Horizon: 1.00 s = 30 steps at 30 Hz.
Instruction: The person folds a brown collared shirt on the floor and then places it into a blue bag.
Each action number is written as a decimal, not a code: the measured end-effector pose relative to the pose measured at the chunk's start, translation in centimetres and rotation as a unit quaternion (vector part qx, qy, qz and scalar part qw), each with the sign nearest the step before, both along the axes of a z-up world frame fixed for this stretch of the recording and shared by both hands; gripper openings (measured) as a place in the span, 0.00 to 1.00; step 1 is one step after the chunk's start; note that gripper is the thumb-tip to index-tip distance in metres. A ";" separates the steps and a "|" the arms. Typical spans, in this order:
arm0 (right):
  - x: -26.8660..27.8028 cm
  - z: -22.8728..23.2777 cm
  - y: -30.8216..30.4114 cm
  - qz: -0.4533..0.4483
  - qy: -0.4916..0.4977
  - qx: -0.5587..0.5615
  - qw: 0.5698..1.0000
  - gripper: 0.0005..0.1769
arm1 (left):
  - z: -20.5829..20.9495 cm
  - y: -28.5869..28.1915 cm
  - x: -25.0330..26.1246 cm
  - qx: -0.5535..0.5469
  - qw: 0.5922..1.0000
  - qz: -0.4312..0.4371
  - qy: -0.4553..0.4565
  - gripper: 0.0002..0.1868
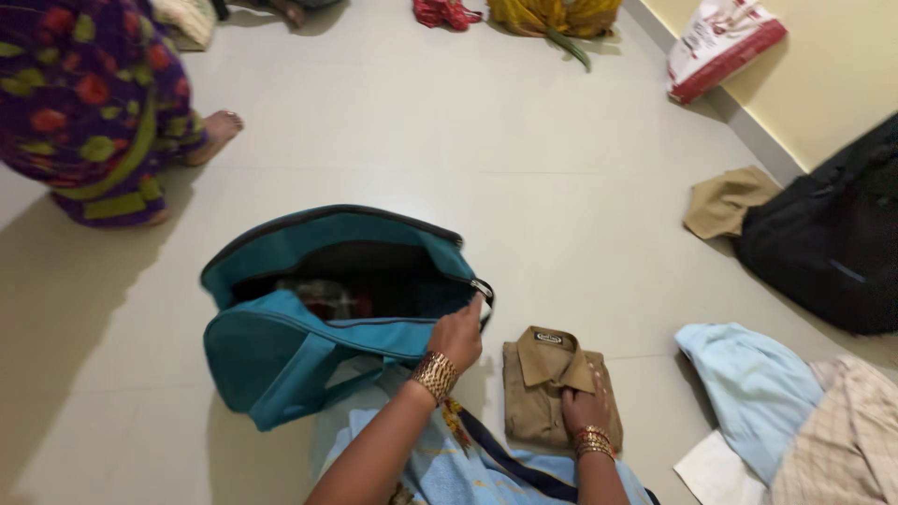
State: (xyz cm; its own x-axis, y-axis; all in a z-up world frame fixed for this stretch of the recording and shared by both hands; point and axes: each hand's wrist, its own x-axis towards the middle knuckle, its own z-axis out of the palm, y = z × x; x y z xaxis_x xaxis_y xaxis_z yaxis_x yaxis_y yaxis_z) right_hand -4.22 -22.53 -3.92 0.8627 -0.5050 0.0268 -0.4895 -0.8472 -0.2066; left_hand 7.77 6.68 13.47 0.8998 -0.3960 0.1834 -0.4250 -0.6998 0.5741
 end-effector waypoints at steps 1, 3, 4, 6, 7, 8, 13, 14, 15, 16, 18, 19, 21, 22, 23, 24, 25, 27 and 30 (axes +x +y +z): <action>0.0 0.2 -0.6 -0.008 0.006 0.022 1.000 0.37 | 0.5 -0.2 -0.8 -0.014 1.000 -0.025 -0.001 0.31; -1.9 0.1 -2.5 -0.012 0.012 0.034 0.999 0.38 | 0.6 -1.2 -2.3 -0.026 0.998 -0.063 -0.012 0.30; -2.6 0.2 -3.4 -0.005 0.007 0.027 1.000 0.39 | 0.9 -1.4 -2.6 -0.022 0.997 -0.072 -0.029 0.29; -3.6 0.6 -4.9 0.017 -0.018 0.012 1.000 0.38 | 1.2 -1.4 -3.2 -0.035 0.992 -0.091 -0.075 0.26; -4.1 0.8 -5.6 0.031 -0.038 0.004 0.999 0.36 | 1.4 -1.2 -3.5 -0.051 0.988 -0.100 -0.103 0.25; -4.6 0.9 -6.1 0.050 -0.059 -0.001 0.997 0.34 | 1.5 -0.7 -3.7 -0.065 0.984 -0.105 -0.132 0.23; -6.8 1.2 -9.3 -0.010 -0.209 0.216 0.954 0.20 | 3.6 6.6 -6.5 -0.058 0.990 -0.008 -0.127 0.19; -7.0 0.6 -10.1 -0.096 -0.201 0.233 0.947 0.22 | 4.2 8.4 -7.1 -0.001 0.993 0.013 -0.118 0.25; -7.3 0.0 -11.0 -0.181 -0.190 0.248 0.933 0.23 | 4.8 10.1 -7.6 0.055 0.992 0.035 -0.107 0.32; -8.0 -0.7 -11.9 -0.168 -0.194 0.261 0.930 0.26 | 5.4 11.4 -8.0 0.085 0.991 0.054 -0.083 0.37; -7.2 -1.6 -13.1 -0.167 -0.167 0.258 0.937 0.32 | 6.2 13.6 -8.9 0.143 0.985 0.093 -0.030 0.46; -6.9 -1.6 -13.4 -0.177 -0.137 0.240 0.944 0.34 | 6.2 14.3 -8.9 0.141 0.983 0.103 -0.057 0.46; -7.6 -0.9 -12.9 -0.178 -0.066 0.257 0.948 0.37 | 5.3 15.3 -9.2 0.143 0.977 0.117 -0.103 0.47; -7.2 0.1 -12.4 -0.165 -0.034 0.290 0.942 0.39 | 4.7 15.2 -8.8 0.132 0.977 0.119 -0.119 0.45; -6.9 1.3 -12.1 -0.150 -0.002 0.322 0.935 0.41 | 4.0 14.8 -8.4 0.120 0.976 0.121 -0.135 0.42; -6.9 2.4 -11.5 -0.158 0.024 0.314 0.936 0.43 | 3.1 14.3 -8.0 0.109 0.975 0.120 -0.151 0.40; -6.9 3.1 -10.5 -0.167 0.049 0.306 0.936 0.44 | 2.2 13.6 -7.5 0.098 0.976 0.108 -0.163 0.33; -6.5 4.4 -9.2 -0.193 0.083 0.259 0.943 0.49 | 0.4 11.7 -6.2 0.072 0.976 0.087 -0.187 0.19; -5.7 4.7 -7.6 -0.230 0.081 0.190 0.951 0.54 | -0.6 9.2 -4.6 0.062 0.970 0.089 -0.218 0.11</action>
